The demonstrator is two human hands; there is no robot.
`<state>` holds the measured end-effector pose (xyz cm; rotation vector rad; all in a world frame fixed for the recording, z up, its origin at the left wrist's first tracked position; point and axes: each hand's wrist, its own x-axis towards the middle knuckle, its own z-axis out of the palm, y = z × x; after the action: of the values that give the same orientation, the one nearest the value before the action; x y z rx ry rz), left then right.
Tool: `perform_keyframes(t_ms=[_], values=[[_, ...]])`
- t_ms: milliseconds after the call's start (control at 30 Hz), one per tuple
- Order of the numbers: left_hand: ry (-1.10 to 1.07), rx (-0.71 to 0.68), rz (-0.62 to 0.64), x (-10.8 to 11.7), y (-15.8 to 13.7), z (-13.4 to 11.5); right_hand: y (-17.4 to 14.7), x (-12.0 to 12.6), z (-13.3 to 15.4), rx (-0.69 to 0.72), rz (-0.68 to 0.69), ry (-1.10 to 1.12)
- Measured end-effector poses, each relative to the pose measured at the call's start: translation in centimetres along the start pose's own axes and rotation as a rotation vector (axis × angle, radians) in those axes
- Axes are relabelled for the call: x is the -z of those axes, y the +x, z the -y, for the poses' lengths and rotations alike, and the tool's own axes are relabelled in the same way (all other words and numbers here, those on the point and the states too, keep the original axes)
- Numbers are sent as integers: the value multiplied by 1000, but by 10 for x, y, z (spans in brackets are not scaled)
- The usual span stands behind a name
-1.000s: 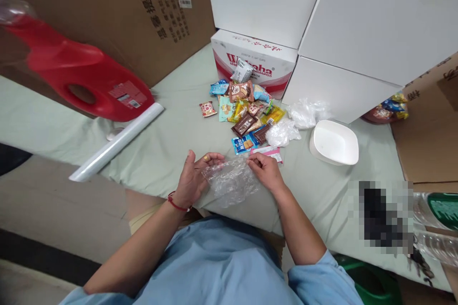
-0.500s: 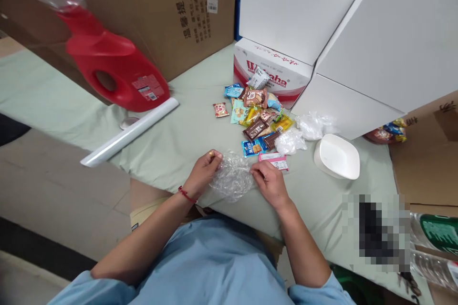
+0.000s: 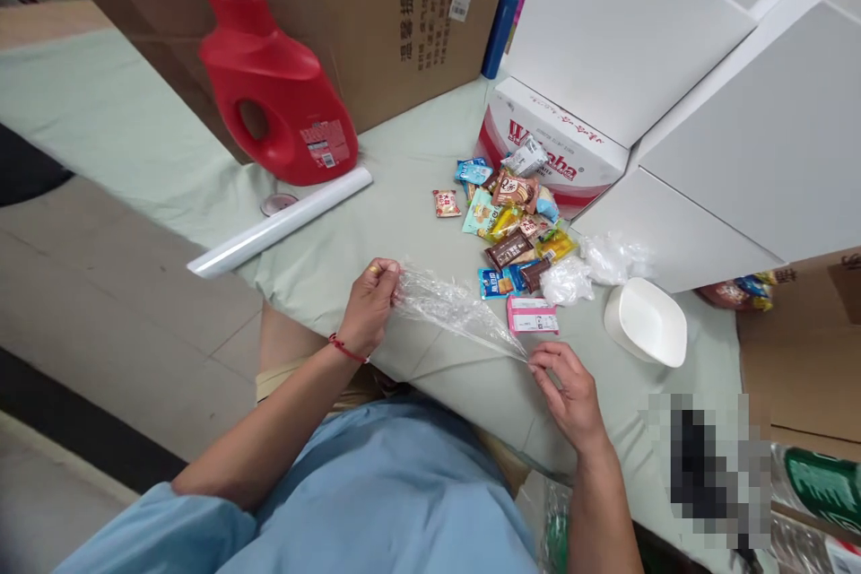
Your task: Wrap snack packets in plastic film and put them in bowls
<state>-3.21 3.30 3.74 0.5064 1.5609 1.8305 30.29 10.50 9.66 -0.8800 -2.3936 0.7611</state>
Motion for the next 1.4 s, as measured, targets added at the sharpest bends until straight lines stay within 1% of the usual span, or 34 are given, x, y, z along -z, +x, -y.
perform_keyframes(t_ms=[67, 100, 167, 233, 300, 333, 367, 433, 500, 533, 600, 667, 733, 800, 833, 867, 933, 1000, 1033, 1067, 1100, 1133, 1167, 1200, 1233, 1300, 1400], values=[[50, -73, 41, 0, -4, -1, 4, 5, -4, -36, 48, 32], [89, -116, 68, 0, -6, -2, 8, 6, -3, -52, 47, 56], [157, -212, 142, -2, -12, -7, 21, 2, 0, -79, -5, 79], [176, -309, 222, -4, -18, -14, 38, -10, 4, -97, -45, 43], [157, -382, 282, -5, -22, -19, 56, -27, 2, -139, -24, 2], [144, -403, 285, -5, -23, -21, 64, -37, 0, -176, -9, 10], [134, -412, 271, -4, -24, -22, 70, -45, -3, -218, -2, 36], [127, -398, 196, 3, -23, -20, 79, -58, -10, -285, -21, 122], [141, -357, 118, 16, -22, -17, 80, -63, -14, -300, -65, 210], [158, -333, 100, 24, -22, -17, 78, -62, -15, -289, -83, 245], [198, -282, 118, 38, -25, -18, 74, -58, -11, -262, -93, 308], [257, -275, 192, 44, -30, -23, 69, -54, -4, -259, -71, 379], [362, -359, 278, 38, -34, -30, 67, -53, 4, -275, -37, 441], [514, -500, 341, 23, -33, -36, 68, -52, 13, -300, -10, 486], [590, -551, 358, 14, -31, -39, 69, -52, 16, -315, -7, 506], [657, -568, 376, 6, -26, -40, 70, -51, 20, -338, -13, 533], [726, -506, 450, -5, -15, -43, 71, -44, 25, -394, -42, 624], [649, -385, 592, -6, -4, -48, 70, -33, 27, -446, -63, 765], [536, -318, 682, -4, 0, -51, 69, -27, 28, -478, -55, 859], [374, -241, 762, -2, 3, -54, 67, -21, 27, -507, -33, 968], [180, -156, 814, 0, 5, -57, 66, -16, 26, -525, -2, 1085], [-12, -68, 836, 1, 6, -59, 64, -13, 25, -535, 24, 1203], [-171, 7, 831, -1, 6, -59, 63, -13, 24, -534, 45, 1317], [-271, 63, 808, -4, 4, -58, 62, -15, 23, -523, 56, 1420], [-308, 99, 778, -10, 2, -55, 62, -19, 23, -510, 60, 1510], [-247, 131, 738, -25, -4, -45, 64, -32, 24, -500, 62, 1653], [-168, 186, 669, -45, -13, -28, 70, -53, 22, -507, 53, 1812]])
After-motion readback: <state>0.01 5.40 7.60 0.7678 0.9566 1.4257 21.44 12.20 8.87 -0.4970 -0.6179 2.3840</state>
